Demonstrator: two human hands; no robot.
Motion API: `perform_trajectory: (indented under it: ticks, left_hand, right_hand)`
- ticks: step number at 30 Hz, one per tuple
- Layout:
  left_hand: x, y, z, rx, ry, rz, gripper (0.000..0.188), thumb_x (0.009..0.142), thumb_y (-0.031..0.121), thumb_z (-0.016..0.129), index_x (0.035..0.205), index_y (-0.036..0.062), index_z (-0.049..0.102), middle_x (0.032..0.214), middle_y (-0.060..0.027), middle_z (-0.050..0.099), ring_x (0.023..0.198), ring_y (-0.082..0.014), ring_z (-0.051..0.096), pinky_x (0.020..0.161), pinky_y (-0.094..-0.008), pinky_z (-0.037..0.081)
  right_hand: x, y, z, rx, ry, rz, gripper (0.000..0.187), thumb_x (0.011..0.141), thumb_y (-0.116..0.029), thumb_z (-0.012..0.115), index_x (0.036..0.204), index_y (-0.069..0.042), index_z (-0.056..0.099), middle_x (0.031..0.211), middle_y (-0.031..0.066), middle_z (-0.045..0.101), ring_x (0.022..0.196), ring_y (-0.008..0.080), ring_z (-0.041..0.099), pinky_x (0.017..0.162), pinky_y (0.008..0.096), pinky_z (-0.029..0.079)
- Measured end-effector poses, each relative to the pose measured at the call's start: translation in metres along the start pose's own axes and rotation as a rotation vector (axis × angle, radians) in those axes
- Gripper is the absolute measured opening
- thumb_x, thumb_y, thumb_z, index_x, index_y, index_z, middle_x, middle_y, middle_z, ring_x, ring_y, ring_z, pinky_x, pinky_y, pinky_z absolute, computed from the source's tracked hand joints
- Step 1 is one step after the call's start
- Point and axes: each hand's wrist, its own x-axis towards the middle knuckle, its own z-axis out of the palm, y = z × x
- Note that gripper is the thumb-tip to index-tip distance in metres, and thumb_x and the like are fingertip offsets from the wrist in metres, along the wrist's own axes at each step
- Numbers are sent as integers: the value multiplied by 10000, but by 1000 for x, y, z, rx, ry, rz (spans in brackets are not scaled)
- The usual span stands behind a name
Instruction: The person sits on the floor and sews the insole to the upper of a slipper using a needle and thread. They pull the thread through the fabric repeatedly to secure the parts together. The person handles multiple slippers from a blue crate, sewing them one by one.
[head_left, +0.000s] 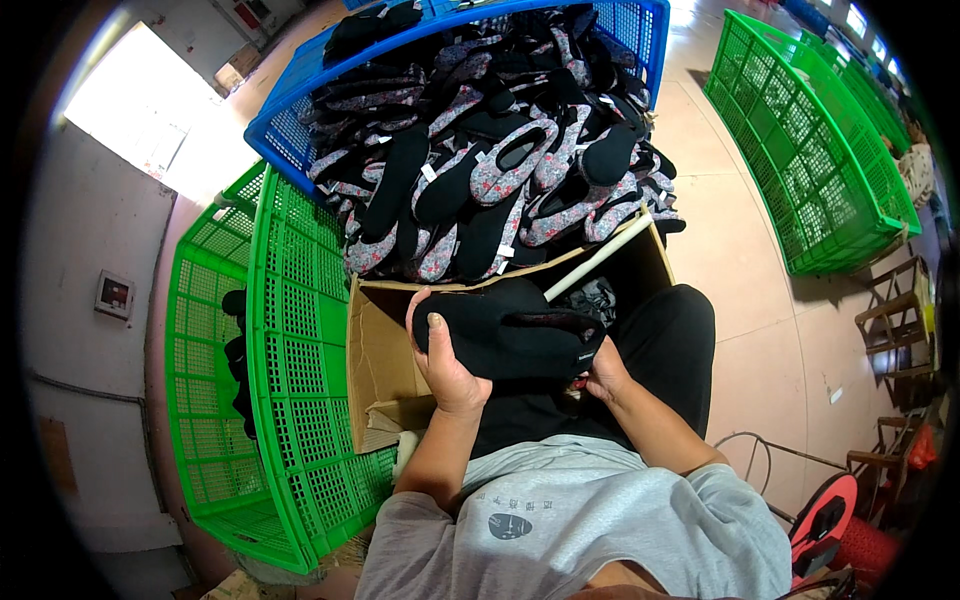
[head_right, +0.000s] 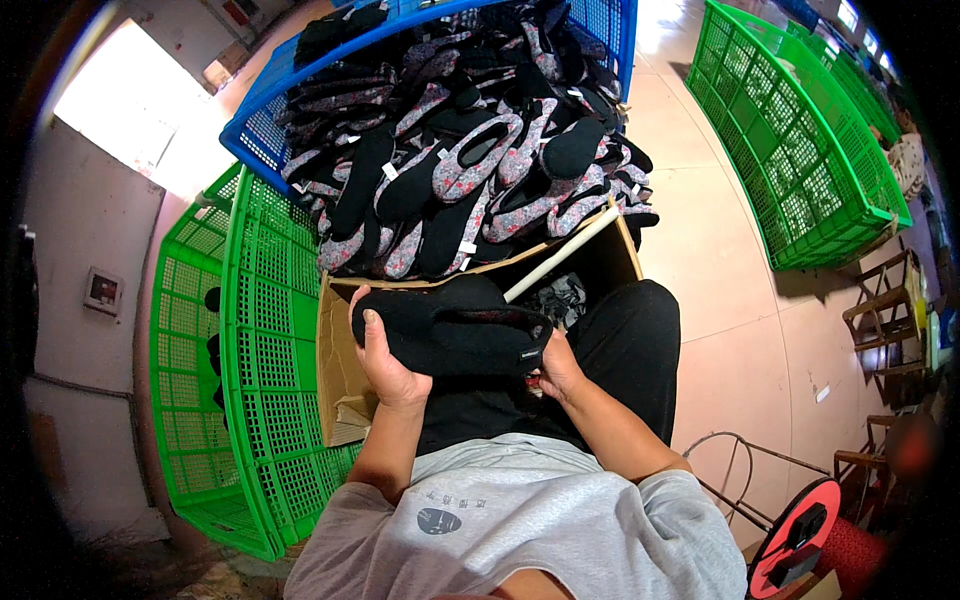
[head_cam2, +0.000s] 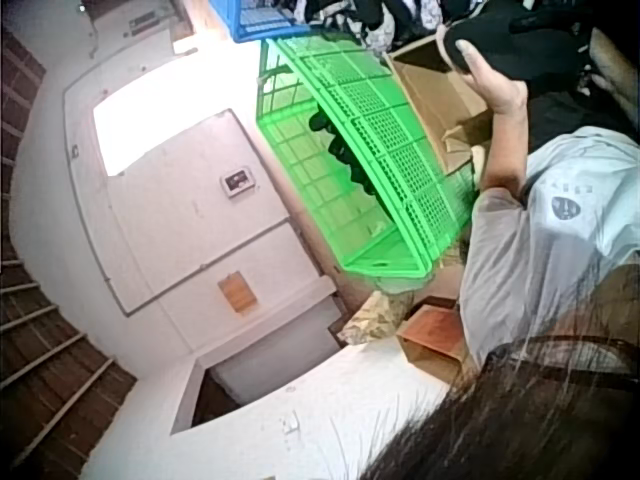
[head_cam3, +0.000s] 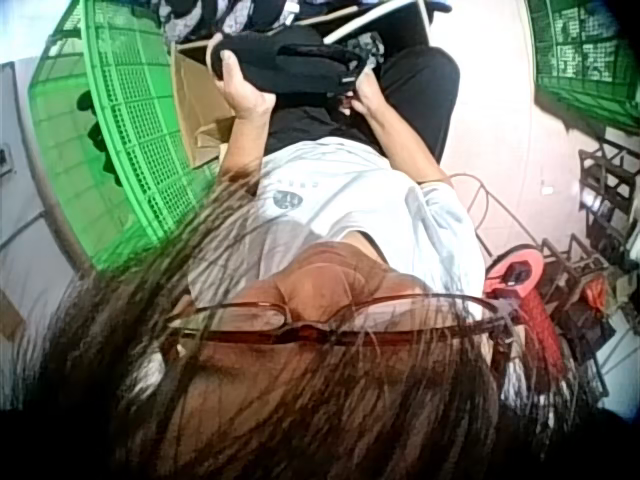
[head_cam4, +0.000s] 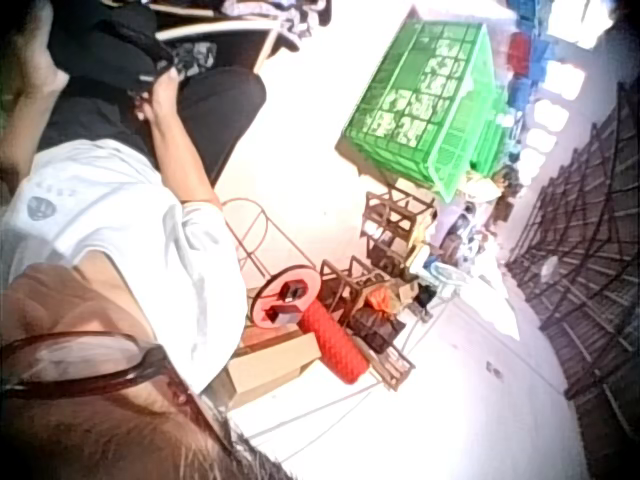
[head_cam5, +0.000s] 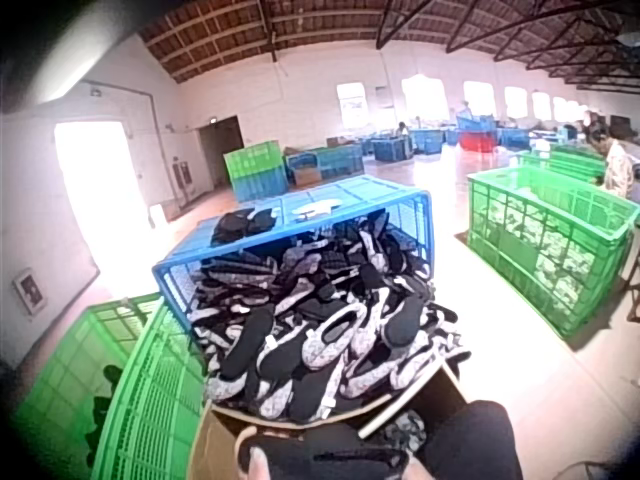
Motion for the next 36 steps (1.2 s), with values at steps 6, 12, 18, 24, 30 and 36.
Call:
perform_trajectory:
  ticks: [6, 12, 18, 24, 30, 36]
  left_hand:
    - [6, -7, -6, 26, 68, -5, 337, 997, 216, 567, 1305, 94, 506, 1147, -99, 600, 1027, -217, 608, 935, -374, 516]
    - [15, -11, -6, -34, 13, -76, 456, 972, 290, 617, 1370, 103, 495, 1187, -82, 632, 1081, -228, 614, 977, -396, 499]
    - [-7, -65, -28, -92, -18, -151, 569, 914, 282, 705, 1403, 111, 472, 1364, -48, 543, 1237, -232, 525, 1099, -420, 397]
    - [-23, -86, -23, -58, 38, -291, 514, 920, 214, 710, 1366, 105, 478, 1310, -20, 548, 1193, -179, 528, 1051, -370, 426]
    - [-6, -84, -22, -19, 224, -283, 432, 945, 291, 682, 1288, 77, 529, 1246, -72, 602, 1112, -233, 599, 980, -409, 502]
    - [8, -85, -46, -116, 285, -405, 479, 937, 327, 685, 1312, 74, 527, 1291, -75, 595, 1132, -252, 598, 975, -426, 506]
  right_hand:
    - [5, 3, -12, -21, -4, 78, 144, 990, -215, 543, 962, -108, 636, 726, 1, 627, 487, 83, 508, 398, 217, 359]
    - [7, 5, -11, -24, 46, 109, 146, 994, -226, 533, 929, -125, 616, 691, -15, 595, 460, 75, 466, 383, 208, 306]
    - [3, 3, -2, -103, 27, 105, 143, 999, -195, 507, 920, -116, 596, 697, -13, 578, 464, 72, 447, 394, 207, 309]
    - [2, 1, 0, -104, 10, 97, 143, 1011, -172, 469, 959, -112, 588, 735, -3, 586, 466, 71, 434, 390, 206, 297]
    - [-6, 0, 16, -109, -41, 111, 266, 1052, -315, 441, 986, -98, 581, 733, 20, 587, 441, 77, 402, 373, 213, 277]
    - [-10, 0, 9, -227, -160, 181, 431, 1031, -466, 448, 959, -60, 573, 692, 79, 597, 413, 66, 368, 377, 210, 268]
